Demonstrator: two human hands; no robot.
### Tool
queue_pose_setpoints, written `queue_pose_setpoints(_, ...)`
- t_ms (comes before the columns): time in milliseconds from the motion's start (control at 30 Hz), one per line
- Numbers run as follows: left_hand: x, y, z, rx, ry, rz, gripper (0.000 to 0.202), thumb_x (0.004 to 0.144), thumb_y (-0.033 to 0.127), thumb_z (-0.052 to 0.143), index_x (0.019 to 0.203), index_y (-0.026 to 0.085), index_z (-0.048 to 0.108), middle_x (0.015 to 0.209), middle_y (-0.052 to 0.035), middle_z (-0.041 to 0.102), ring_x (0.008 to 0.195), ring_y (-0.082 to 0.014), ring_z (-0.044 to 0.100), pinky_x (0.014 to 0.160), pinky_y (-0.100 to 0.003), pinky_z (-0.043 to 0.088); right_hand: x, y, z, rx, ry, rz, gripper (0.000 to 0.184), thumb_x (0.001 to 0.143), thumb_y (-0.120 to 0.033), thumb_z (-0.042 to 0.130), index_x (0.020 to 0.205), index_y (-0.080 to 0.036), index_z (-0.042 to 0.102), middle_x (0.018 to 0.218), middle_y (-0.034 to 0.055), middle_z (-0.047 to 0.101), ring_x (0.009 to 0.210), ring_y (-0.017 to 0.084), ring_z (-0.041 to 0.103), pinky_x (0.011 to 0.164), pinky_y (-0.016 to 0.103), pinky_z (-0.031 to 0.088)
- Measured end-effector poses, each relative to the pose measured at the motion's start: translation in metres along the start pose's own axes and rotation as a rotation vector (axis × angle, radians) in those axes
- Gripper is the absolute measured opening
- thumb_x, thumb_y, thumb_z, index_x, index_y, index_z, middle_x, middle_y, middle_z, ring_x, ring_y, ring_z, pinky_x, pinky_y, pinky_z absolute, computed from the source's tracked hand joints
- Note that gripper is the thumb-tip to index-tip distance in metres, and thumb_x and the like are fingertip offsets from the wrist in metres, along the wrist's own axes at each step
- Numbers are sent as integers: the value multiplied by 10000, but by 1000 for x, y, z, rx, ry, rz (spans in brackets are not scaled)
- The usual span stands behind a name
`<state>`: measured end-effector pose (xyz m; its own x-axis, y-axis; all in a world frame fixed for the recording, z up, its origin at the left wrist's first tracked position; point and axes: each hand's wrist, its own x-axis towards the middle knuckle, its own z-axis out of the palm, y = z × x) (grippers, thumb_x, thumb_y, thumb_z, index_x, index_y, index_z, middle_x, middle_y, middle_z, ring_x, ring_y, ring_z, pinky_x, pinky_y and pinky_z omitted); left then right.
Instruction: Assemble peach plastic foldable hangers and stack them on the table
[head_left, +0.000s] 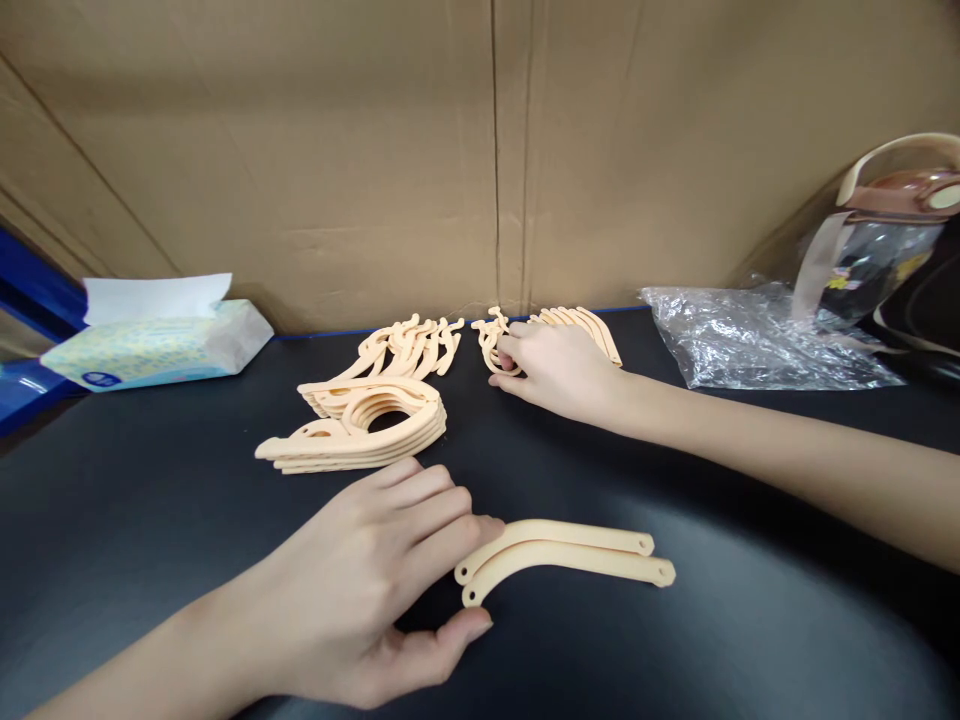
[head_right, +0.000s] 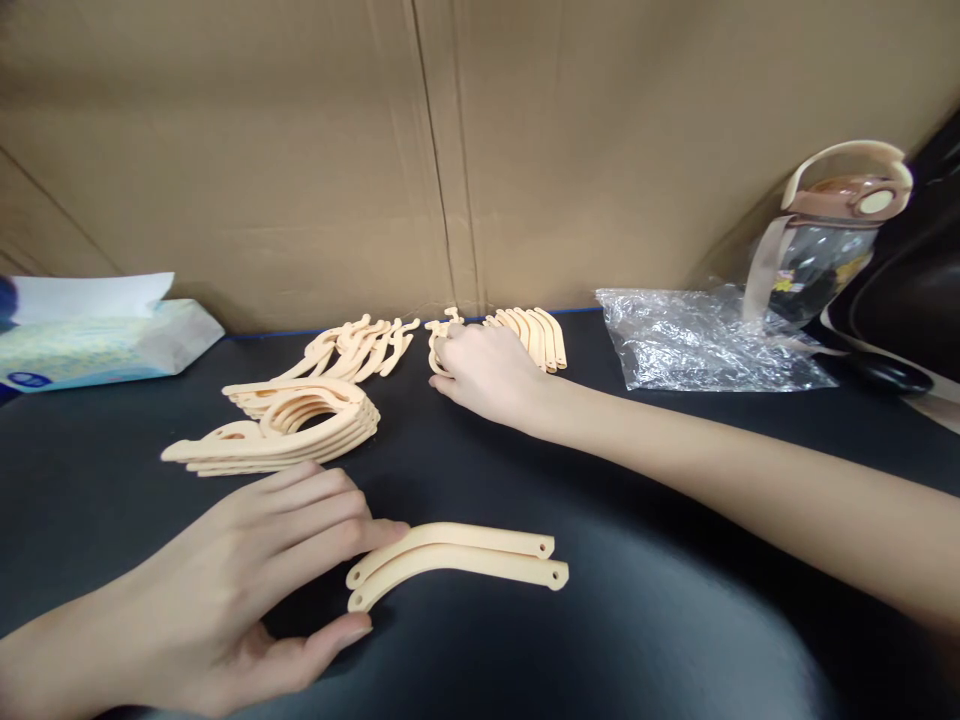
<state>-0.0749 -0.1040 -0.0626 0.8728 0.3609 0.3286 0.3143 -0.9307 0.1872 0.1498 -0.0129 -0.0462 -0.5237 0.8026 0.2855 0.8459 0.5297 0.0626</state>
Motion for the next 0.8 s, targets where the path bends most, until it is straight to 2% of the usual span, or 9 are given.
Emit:
queue_pose_setpoints(167,0,0,-1,-4,0,14,194,909,240,569,1083,156,571,809,-29,582,700,-194,479,631,-332,314,5,-3,5,22,10,25,159,920,-230,569,864,-132,681,971,89,728,798,200,657,576,297,278)
queue_pose_setpoints(333,0,1,-1,-15,6,17,208,904,240,577,1095,156,580,825,-32,603,700,-194,489,630,-337,317,8,-1,9,51,1,54,186,872,-156,551,777,-144,710,819,74,744,727,192,657,563,293,265)
queue_pose_setpoints(500,-1,0,0,-30,-1,16,250,896,235,587,1134,156,587,831,-33,612,708,-196,492,634,-337,316,6,-1,3,91,39,86,194,859,-167,550,789,-157,731,760,41,728,676,168,621,574,286,281)
queue_pose_setpoints(633,-1,1,0,-24,-3,11,221,900,251,583,1101,161,595,792,-29,597,697,-199,498,628,-337,316,-9,-10,-14,131,54,89,176,850,-185,589,738,-178,725,682,0,679,642,142,584,585,275,286)
queue_pose_setpoints(800,-1,1,1,-2,11,27,200,902,258,589,1072,152,592,791,-35,602,701,-201,504,629,-338,319,-40,-31,-30,273,-30,45,163,817,-185,651,657,-184,683,580,-33,607,523,108,482,525,265,244)
